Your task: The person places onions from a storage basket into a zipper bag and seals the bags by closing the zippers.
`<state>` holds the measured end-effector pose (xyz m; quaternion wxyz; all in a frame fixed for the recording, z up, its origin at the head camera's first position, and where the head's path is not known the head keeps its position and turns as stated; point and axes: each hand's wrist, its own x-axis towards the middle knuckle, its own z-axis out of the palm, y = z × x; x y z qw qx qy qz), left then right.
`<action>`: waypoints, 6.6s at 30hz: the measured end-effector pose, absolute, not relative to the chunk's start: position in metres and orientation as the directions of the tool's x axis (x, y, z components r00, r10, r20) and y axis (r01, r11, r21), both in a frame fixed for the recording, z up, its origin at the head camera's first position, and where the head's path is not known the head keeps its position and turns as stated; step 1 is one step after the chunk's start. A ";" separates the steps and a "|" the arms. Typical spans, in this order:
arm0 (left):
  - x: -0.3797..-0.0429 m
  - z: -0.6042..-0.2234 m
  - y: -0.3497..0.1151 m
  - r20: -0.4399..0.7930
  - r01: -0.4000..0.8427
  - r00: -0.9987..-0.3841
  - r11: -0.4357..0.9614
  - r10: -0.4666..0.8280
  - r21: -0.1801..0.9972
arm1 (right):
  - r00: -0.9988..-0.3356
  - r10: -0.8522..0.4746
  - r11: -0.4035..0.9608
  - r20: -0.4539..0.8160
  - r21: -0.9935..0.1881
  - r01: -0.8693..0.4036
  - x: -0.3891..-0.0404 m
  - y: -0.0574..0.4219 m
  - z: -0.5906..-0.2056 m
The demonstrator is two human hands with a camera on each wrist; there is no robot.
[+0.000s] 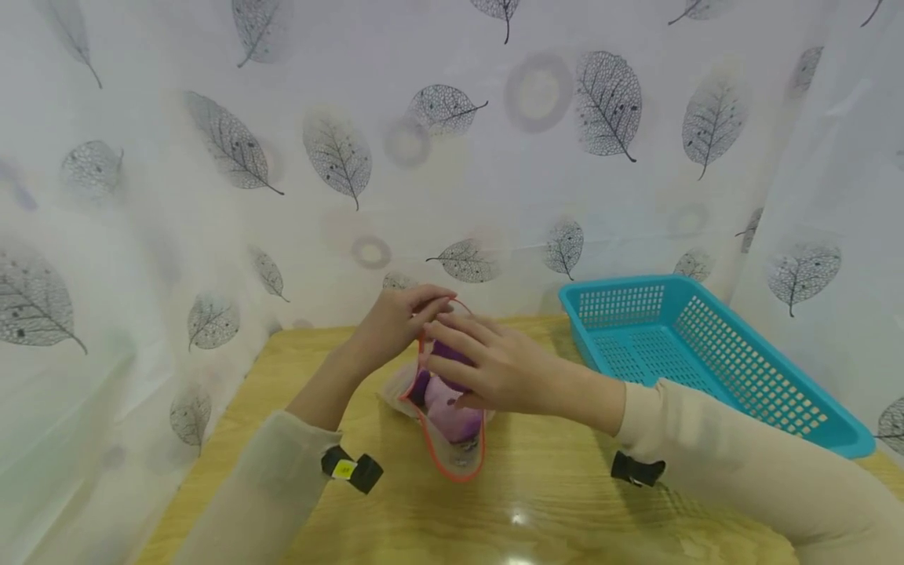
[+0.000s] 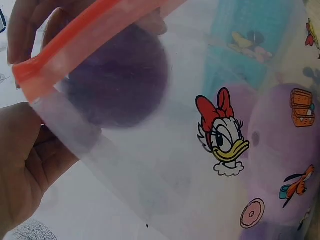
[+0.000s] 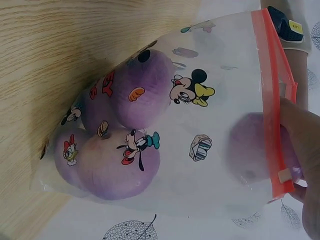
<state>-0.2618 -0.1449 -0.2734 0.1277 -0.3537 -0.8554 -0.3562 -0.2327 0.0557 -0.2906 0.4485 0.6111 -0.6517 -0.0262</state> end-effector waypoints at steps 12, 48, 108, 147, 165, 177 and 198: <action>-0.261 -0.272 -0.148 0.471 0.702 -0.711 0.488 0.522 0.519 | 0.092 -0.812 0.270 0.577 0.510 -0.817 -0.235 0.067 -0.291; -0.262 -0.273 -0.146 0.456 0.667 -0.741 0.455 0.494 0.590 | -0.083 -0.737 0.389 0.670 0.321 -0.864 -0.236 0.109 -0.316; -0.209 -0.341 -0.204 0.796 0.945 -0.327 0.184 0.509 0.271 | -0.148 -0.639 0.335 0.755 0.100 -0.937 -0.230 0.129 -0.309; -0.206 -0.314 -0.202 0.655 0.648 -0.754 0.209 0.042 0.733 | -0.906 -0.232 0.034 0.353 -0.928 -0.371 -0.226 0.177 -0.278; -0.210 -0.326 -0.205 0.578 0.565 -0.816 0.215 0.004 0.797 | -0.903 -0.250 0.023 0.350 -0.930 -0.367 -0.228 0.176 -0.289; -0.209 -0.323 -0.206 0.547 0.551 -0.835 0.090 0.063 0.830 | -0.881 -0.308 0.034 0.358 -0.922 -0.386 -0.225 0.174 -0.290; -0.213 -0.250 -0.180 0.683 0.721 -0.693 0.244 0.229 0.649 | -0.873 -0.302 0.016 0.384 -0.913 -0.407 -0.223 0.171 -0.293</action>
